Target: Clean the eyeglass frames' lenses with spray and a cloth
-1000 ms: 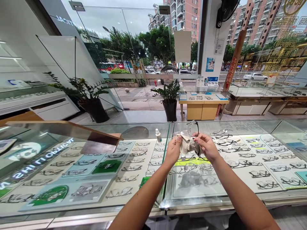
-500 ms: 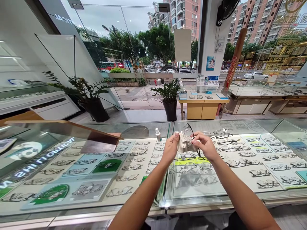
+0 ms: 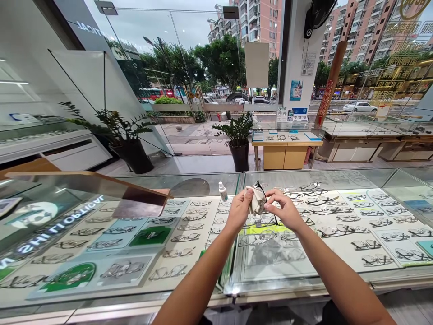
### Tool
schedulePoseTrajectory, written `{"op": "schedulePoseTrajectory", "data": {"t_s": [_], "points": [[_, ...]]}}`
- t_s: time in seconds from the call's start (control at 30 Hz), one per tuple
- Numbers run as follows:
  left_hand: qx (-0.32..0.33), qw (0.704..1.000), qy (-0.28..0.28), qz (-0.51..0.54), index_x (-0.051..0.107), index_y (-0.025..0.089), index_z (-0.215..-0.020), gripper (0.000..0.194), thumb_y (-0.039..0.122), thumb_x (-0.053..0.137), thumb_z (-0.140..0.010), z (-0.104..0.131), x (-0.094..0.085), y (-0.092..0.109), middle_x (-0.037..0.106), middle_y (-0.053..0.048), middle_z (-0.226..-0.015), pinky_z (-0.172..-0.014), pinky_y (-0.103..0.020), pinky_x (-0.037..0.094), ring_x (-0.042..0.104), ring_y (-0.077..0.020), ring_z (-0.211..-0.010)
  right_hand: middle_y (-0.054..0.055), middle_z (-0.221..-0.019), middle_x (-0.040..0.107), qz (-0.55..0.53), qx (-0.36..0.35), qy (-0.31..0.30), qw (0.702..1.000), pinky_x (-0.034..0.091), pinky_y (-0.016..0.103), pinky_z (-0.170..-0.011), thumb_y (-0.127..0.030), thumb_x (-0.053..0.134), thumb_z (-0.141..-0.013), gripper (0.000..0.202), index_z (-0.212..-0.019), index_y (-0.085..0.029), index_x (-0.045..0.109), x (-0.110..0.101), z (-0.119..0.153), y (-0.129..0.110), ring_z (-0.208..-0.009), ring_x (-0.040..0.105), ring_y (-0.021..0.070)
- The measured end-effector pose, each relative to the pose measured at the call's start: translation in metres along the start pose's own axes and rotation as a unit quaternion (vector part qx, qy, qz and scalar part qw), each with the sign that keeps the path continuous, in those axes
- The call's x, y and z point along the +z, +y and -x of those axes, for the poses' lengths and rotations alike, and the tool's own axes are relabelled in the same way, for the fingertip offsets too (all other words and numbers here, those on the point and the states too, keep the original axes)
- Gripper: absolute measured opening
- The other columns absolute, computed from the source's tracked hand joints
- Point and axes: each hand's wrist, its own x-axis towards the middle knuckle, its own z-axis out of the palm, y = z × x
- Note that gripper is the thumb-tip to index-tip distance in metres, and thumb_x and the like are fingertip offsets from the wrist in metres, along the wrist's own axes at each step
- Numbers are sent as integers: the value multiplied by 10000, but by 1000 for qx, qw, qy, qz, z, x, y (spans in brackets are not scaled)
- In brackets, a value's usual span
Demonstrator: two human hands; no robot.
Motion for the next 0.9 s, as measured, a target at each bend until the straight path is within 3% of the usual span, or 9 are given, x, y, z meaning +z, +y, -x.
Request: {"op": "schedulePoseTrajectory", "data": {"t_s": [0.13,0.2,0.33,0.5,0.73,0.9], "points": [[-11,1000,-11,23,673,137,-748,678,804,788,-719,-1,-1,-3,545,20,-604,-515,-220,351,442,-91,-544,93,-1187,633,-3,14,-3,1000,353,435,-1149,-601,824,-813,415,-721,-210,725,1,1,2,-1174,584,264],[-19,999,-20,45,707,129,-803,645,752,837,-704,-1,-1,-3,589,8,-651,-540,-218,384,484,-97,-579,89,-1164,636,-18,14,-6,1000,370,430,-1126,-626,822,-808,438,-722,-208,725,1,0,3,-1150,586,262],[-49,994,-52,84,755,128,-983,604,600,942,-655,1,-1,2,708,-34,-811,-638,-228,462,584,-120,-677,63,-1000,629,-61,14,6,998,439,368,-958,-646,843,-774,461,-700,-209,717,1,-1,2,-977,573,222],[-67,992,-76,79,721,153,-1062,655,493,999,-576,5,0,10,736,-33,-846,-670,-249,495,637,-148,-706,8,-767,522,-120,49,-13,992,429,289,-760,-619,870,-755,468,-650,-199,692,3,-1,-3,-783,505,162],[-18,999,-20,31,620,163,-750,608,611,968,-533,7,5,9,605,29,-641,-567,-220,434,526,-102,-575,17,-841,554,-156,85,-91,980,455,272,-763,-580,897,-735,444,-701,-179,711,13,5,-4,-807,534,151],[9,1000,15,16,607,155,-674,656,746,884,-601,6,4,7,550,36,-585,-521,-216,387,462,-86,-530,26,-881,581,-154,92,-107,978,458,294,-800,-563,911,-724,437,-713,-176,708,15,5,-3,-831,554,161]]}}
